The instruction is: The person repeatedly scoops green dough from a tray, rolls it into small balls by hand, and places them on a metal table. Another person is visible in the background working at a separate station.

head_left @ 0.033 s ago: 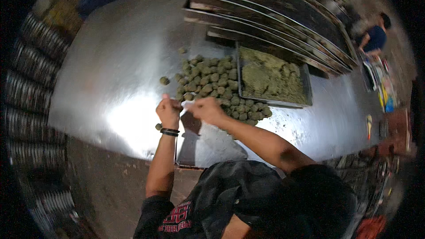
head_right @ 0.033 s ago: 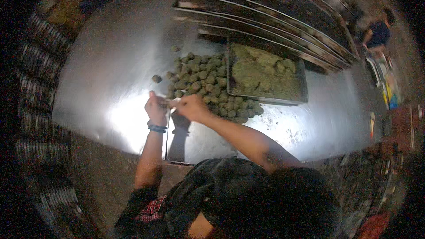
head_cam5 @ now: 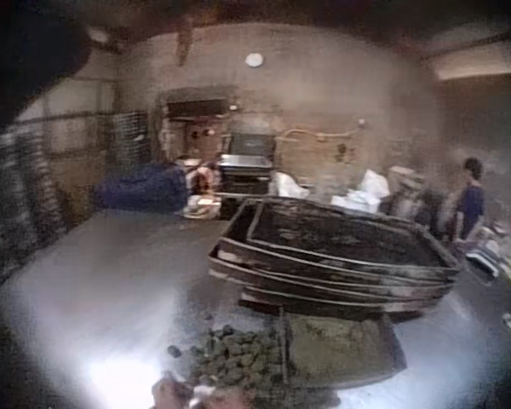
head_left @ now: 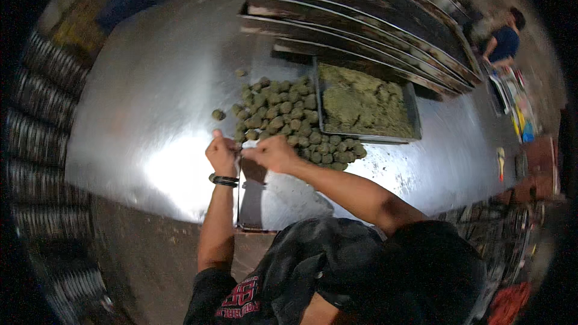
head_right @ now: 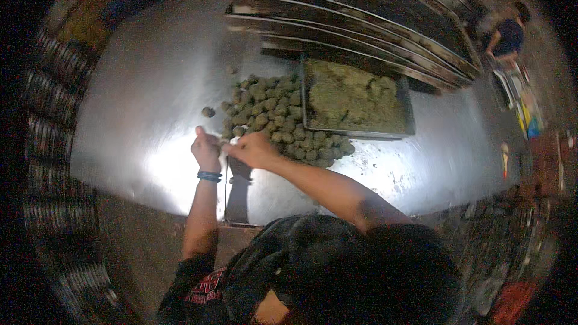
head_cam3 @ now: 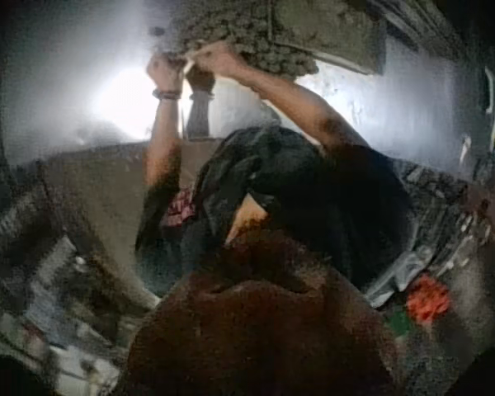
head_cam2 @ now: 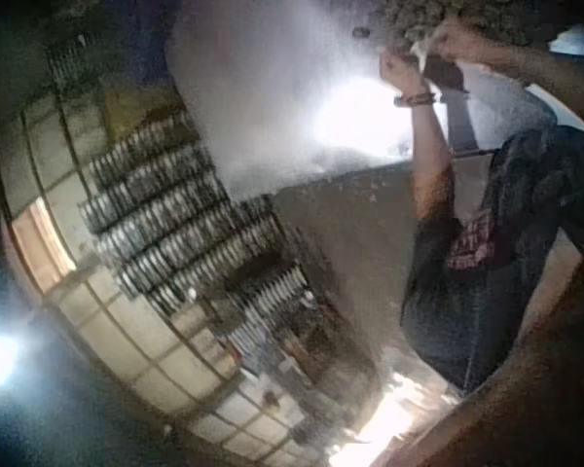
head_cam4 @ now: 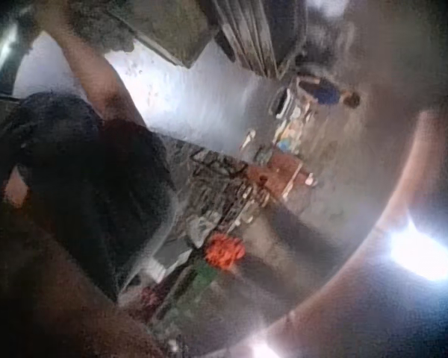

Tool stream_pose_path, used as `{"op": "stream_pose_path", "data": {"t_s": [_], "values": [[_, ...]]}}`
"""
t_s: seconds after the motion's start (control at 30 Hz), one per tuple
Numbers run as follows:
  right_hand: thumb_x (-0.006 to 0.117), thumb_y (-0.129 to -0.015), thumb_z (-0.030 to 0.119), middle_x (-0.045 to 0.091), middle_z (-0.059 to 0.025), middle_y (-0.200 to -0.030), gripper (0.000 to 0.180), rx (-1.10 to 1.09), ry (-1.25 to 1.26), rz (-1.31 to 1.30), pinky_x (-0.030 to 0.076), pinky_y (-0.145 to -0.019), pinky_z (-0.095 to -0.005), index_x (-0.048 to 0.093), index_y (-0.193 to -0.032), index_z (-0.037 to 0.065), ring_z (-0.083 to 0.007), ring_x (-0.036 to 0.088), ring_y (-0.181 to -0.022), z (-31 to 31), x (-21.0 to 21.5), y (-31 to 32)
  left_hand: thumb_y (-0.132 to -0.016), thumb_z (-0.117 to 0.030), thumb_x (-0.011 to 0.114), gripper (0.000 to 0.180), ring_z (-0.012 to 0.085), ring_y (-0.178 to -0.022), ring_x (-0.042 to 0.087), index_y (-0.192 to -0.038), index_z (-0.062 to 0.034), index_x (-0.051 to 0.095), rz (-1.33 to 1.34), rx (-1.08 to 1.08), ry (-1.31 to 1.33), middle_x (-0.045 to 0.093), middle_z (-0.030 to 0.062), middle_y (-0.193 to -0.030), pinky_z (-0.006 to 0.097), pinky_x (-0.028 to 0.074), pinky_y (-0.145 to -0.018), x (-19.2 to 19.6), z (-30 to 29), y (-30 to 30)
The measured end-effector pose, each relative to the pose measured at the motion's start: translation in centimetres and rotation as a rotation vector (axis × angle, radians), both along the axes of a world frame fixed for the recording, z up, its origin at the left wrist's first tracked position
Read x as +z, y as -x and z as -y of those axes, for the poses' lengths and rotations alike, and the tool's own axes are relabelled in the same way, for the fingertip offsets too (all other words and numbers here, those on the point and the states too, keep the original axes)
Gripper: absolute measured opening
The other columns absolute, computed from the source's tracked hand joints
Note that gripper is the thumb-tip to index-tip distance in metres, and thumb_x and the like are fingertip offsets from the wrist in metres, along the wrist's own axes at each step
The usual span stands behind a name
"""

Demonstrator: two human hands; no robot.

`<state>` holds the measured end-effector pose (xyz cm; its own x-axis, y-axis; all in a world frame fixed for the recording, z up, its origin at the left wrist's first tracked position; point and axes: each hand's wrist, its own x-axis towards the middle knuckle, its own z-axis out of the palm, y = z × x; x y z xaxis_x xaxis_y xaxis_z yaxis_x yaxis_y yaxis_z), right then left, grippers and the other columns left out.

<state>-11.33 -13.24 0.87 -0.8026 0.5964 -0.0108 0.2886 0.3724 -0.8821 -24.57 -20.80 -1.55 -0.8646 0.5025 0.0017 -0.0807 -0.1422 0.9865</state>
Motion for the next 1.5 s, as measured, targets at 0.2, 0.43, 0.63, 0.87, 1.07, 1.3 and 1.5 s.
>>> {"op": "stream_pose_path", "data": {"t_s": [0.2, 0.43, 0.63, 0.87, 1.07, 1.3, 1.5], "values": [[0.061, -0.077, 0.034, 0.062, -0.0142, -0.090, 0.048, 0.067, -0.038, 0.001, 0.042, -0.083, -0.0372, 0.054, -0.112, 0.002, -0.0252, 0.053, -0.096, -2.2, 1.2, 0.5, -0.090, -0.048, 0.038, 0.056, 0.0218, -0.097, 0.054, -0.113, 0.0005, 0.052, -0.143, -0.207, 0.461, 0.056, 0.0144, -0.109, 0.032, 0.044, -0.079, 0.9, -3.4, 3.8], [0.064, -0.078, 0.025, 0.066, -0.0075, -0.084, 0.025, -0.204, 0.216, -0.232, 0.049, -0.068, -0.0288, 0.065, -0.092, 0.004, -0.0130, 0.062, -0.075, -11.1, 2.0, -12.6, -0.090, -0.035, 0.047, 0.047, 0.0206, -0.102, 0.051, -0.117, 0.0038, 0.047, -0.304, -0.245, 0.345, 0.055, 0.0143, -0.110, 0.031, 0.039, -0.088, -0.5, -5.3, 1.7], [0.062, -0.075, 0.030, 0.061, -0.0148, -0.102, 0.040, -0.305, -0.464, 0.329, 0.047, -0.082, -0.0376, 0.060, -0.107, 0.006, -0.0302, 0.060, -0.093, -23.4, 0.2, -28.2, -0.087, -0.024, 0.053, 0.028, 0.0160, -0.089, 0.055, -0.101, -0.0002, 0.058, -0.550, -0.369, 0.164, 0.059, 0.0091, -0.100, 0.029, 0.044, -0.076, 4.4, -9.8, -9.8], [0.070, -0.068, 0.035, 0.052, -0.0193, -0.118, 0.064, -0.183, -0.546, 0.627, 0.042, -0.090, -0.0415, 0.049, -0.120, 0.005, -0.0334, 0.051, -0.107, -27.7, -3.8, -29.7, -0.078, -0.025, 0.059, 0.032, 0.0372, -0.101, 0.049, -0.097, 0.0010, 0.057, -0.925, -0.499, 0.178, 0.056, 0.0196, -0.102, 0.044, 0.038, -0.089, 3.4, -17.6, -26.2], [0.065, -0.068, 0.013, 0.062, -0.0193, -0.090, 0.028, -0.021, -0.690, 0.622, 0.049, -0.074, -0.0420, 0.064, -0.095, 0.004, -0.0344, 0.060, -0.085, -27.9, -2.5, -30.6, -0.080, -0.028, 0.054, 0.034, 0.0367, -0.107, 0.044, -0.099, -0.0006, 0.054, -1.032, -0.320, 0.524, 0.051, 0.0191, -0.110, 0.046, 0.036, -0.089, -0.3, -20.9, -32.0], [0.066, -0.065, 0.012, 0.061, -0.0207, -0.087, 0.024, 0.227, -0.775, 0.650, 0.048, -0.077, -0.0432, 0.066, -0.088, 0.004, -0.0334, 0.060, -0.085, -30.9, -4.1, -31.0, -0.080, -0.030, 0.053, 0.032, 0.0342, -0.091, 0.052, -0.094, -0.0014, 0.055, -0.886, -0.284, 0.478, 0.056, 0.0176, -0.092, 0.041, 0.042, -0.081, -1.0, -20.9, -30.6], [0.063, -0.070, 0.008, 0.057, -0.0105, -0.087, 0.023, -0.258, 0.050, 0.049, 0.042, -0.078, -0.0347, 0.056, -0.092, 0.004, -0.0226, 0.055, -0.086, -29.3, 0.5, -32.7, -0.085, -0.044, 0.050, 0.044, 0.0271, -0.066, 0.056, -0.110, -0.0074, 0.049, 0.307, -0.447, 0.209, 0.058, 0.0102, -0.073, 0.039, 0.046, -0.063, 0.5, -23.0, -32.5]]}}
